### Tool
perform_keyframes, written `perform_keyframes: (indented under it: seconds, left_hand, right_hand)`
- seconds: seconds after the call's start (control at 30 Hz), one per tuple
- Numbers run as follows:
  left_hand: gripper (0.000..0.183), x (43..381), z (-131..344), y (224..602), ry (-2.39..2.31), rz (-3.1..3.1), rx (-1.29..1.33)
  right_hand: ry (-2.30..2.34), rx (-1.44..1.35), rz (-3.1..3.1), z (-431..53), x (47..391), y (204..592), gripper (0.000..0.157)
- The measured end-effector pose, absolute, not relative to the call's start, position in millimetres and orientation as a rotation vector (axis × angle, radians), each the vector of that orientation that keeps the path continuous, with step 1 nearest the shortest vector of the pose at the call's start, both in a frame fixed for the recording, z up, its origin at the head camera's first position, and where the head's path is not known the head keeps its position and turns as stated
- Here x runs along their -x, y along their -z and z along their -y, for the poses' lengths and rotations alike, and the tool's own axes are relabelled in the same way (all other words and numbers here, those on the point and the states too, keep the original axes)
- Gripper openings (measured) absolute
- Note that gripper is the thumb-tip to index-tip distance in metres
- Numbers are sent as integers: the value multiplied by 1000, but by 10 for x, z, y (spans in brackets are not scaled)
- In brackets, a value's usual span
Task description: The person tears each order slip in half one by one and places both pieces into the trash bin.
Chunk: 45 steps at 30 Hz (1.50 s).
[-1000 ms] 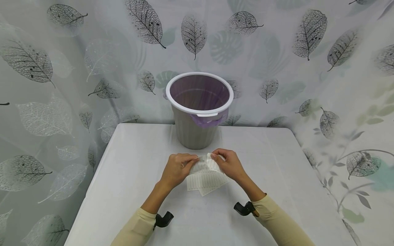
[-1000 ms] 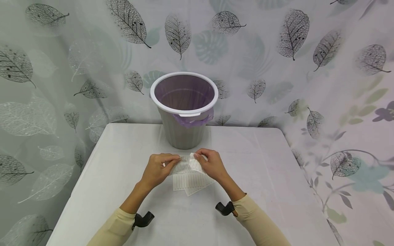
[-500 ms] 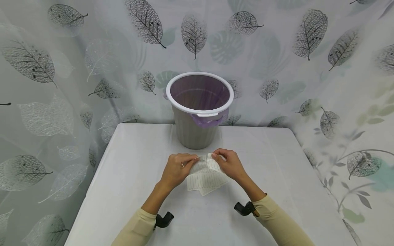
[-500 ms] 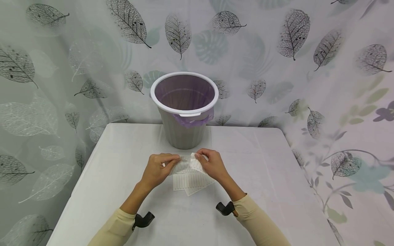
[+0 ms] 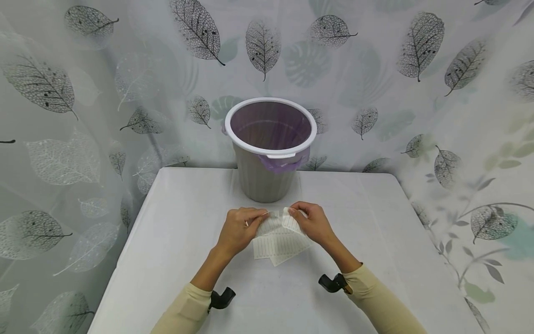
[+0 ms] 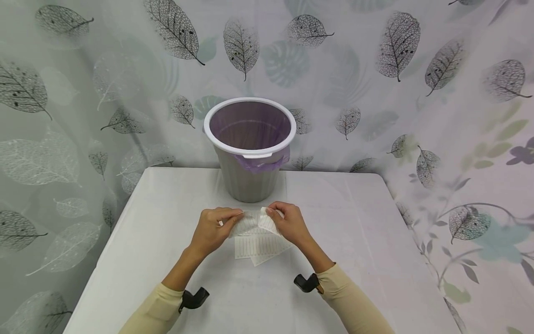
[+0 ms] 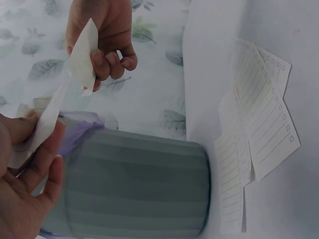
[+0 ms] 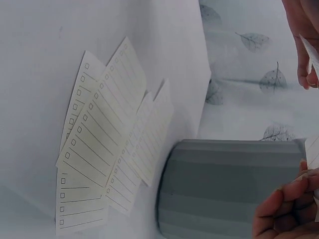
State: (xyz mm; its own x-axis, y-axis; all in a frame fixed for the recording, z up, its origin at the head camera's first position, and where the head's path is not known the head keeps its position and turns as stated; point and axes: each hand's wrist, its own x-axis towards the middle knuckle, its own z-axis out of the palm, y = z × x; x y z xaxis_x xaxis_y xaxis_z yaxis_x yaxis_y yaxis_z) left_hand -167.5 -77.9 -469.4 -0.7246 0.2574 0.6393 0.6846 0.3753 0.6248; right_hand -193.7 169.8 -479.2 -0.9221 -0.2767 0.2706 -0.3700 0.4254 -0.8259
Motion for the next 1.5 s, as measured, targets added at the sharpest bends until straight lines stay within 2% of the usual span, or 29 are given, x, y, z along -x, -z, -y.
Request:
perform_keyframes:
  seconds: [0.43,0.6,0.77,0.97,1.13,1.5]
  left_hand:
    - [12,1673,817,4648,1363,2164,814]
    - [10,1712,872,4575,1371,2144,816]
    - [8,1808,918,4373,1356,2104,833]
    - [6,2023,969,3963,1313,2025,848]
    - [9,2306,1026,3658,1282,2015,806]
    - [18,2861,1026,3163,1273,2097,685]
  right_hand:
    - [-1517,-569,2577,-1753,1942,4809,16]
    - [-1523,-549,2563,-1804,1948,4707,16]
    - [-1605,-559,2476,-1790,1983,4395,17]
    - [-1590,-629,2359,-1692,2068,3899,13]
    - [-1557,-705,2273,-1665,2321,3626,14]
    - [-1410,-678,2270,-1568,2905,3094,19]
